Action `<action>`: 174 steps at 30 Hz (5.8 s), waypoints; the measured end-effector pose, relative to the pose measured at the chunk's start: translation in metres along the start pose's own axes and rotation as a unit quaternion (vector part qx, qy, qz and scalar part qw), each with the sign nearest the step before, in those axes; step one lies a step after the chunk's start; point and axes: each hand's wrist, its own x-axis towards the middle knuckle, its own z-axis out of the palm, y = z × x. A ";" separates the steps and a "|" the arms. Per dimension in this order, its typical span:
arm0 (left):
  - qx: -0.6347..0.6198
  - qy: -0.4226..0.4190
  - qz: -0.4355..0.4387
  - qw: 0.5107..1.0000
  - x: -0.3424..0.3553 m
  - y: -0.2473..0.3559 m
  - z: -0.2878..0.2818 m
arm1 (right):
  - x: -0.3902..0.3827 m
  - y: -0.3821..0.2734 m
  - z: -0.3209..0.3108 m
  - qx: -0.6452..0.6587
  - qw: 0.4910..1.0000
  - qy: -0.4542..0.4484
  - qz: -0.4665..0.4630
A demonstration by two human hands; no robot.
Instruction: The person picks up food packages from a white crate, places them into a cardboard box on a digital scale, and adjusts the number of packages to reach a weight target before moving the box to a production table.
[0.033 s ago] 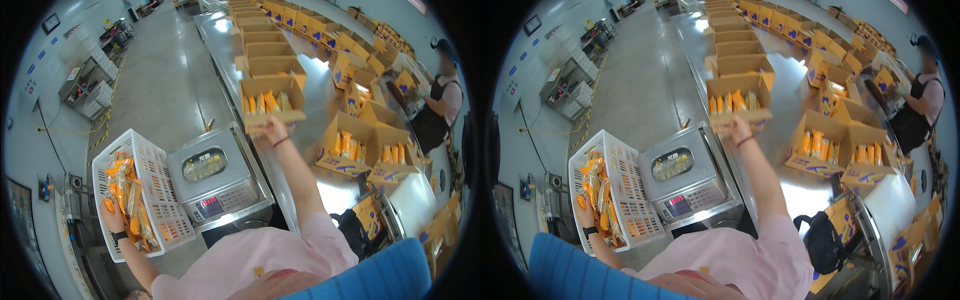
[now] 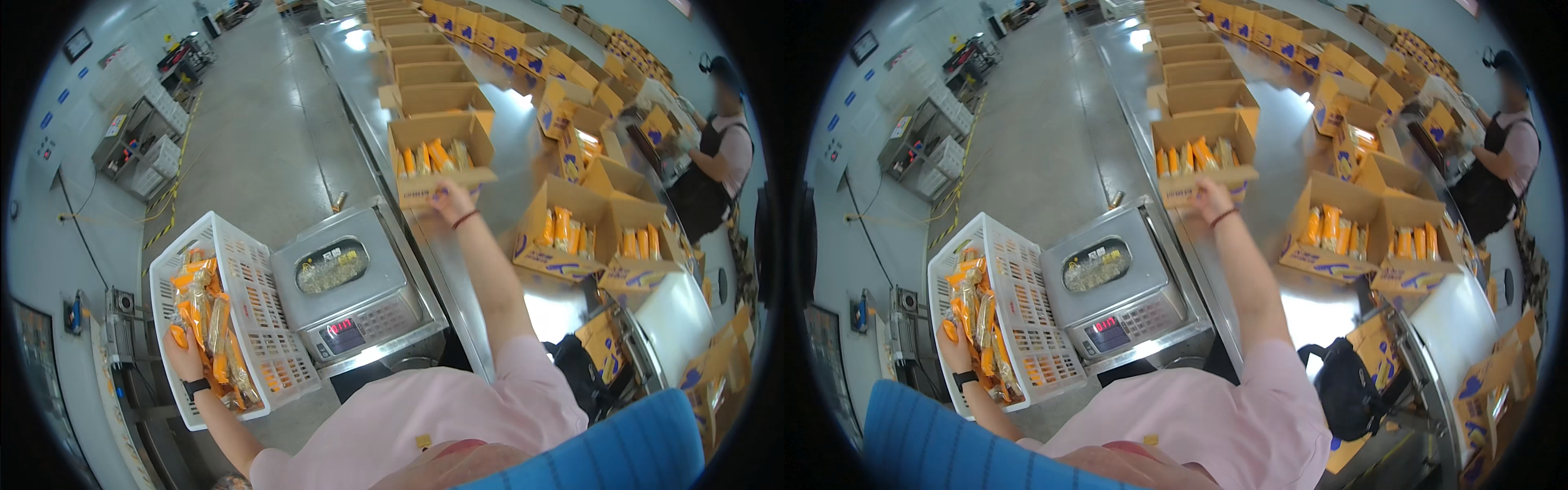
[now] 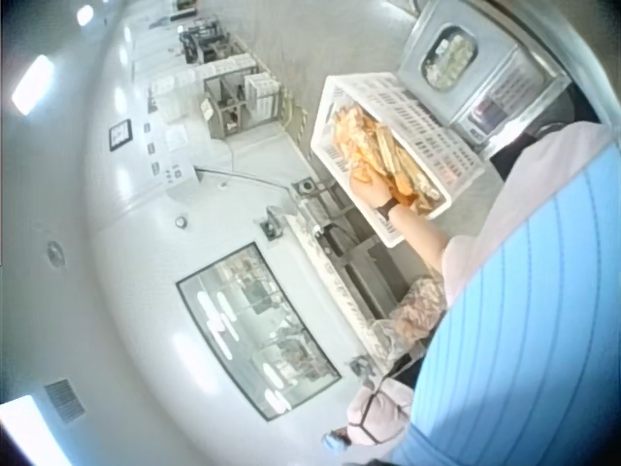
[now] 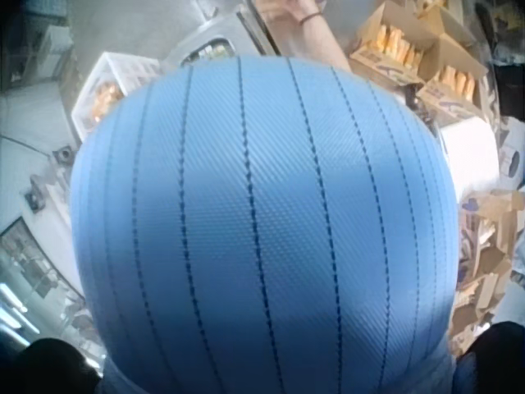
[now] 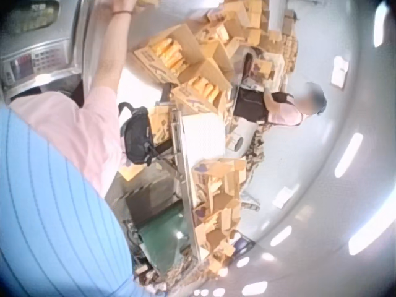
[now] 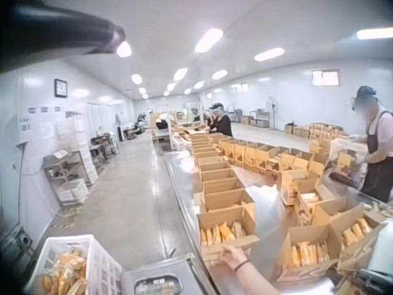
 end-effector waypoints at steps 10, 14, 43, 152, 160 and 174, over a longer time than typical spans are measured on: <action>-0.030 -0.058 0.010 0.998 -0.006 -0.019 -0.001 | -0.247 -0.175 -0.077 -0.934 0.328 0.092 -0.111; -0.022 -0.038 0.028 0.999 -0.013 -0.033 -0.001 | -0.249 -0.183 -0.035 -0.959 0.217 0.062 -0.173; 0.027 0.071 -0.198 0.977 -0.016 -0.017 -0.037 | -0.239 0.043 0.084 -0.453 0.874 0.013 -0.174; 0.003 -0.174 0.307 0.936 0.063 0.148 0.005 | -0.232 0.113 0.176 0.007 0.959 -0.118 0.257; 0.080 -0.315 0.731 0.599 -0.005 0.314 0.050 | -0.318 0.077 0.153 -0.160 0.982 -0.066 0.073; -0.247 -0.203 0.690 0.649 -0.014 0.395 0.013 | -0.240 -0.009 0.019 0.037 0.995 0.068 0.055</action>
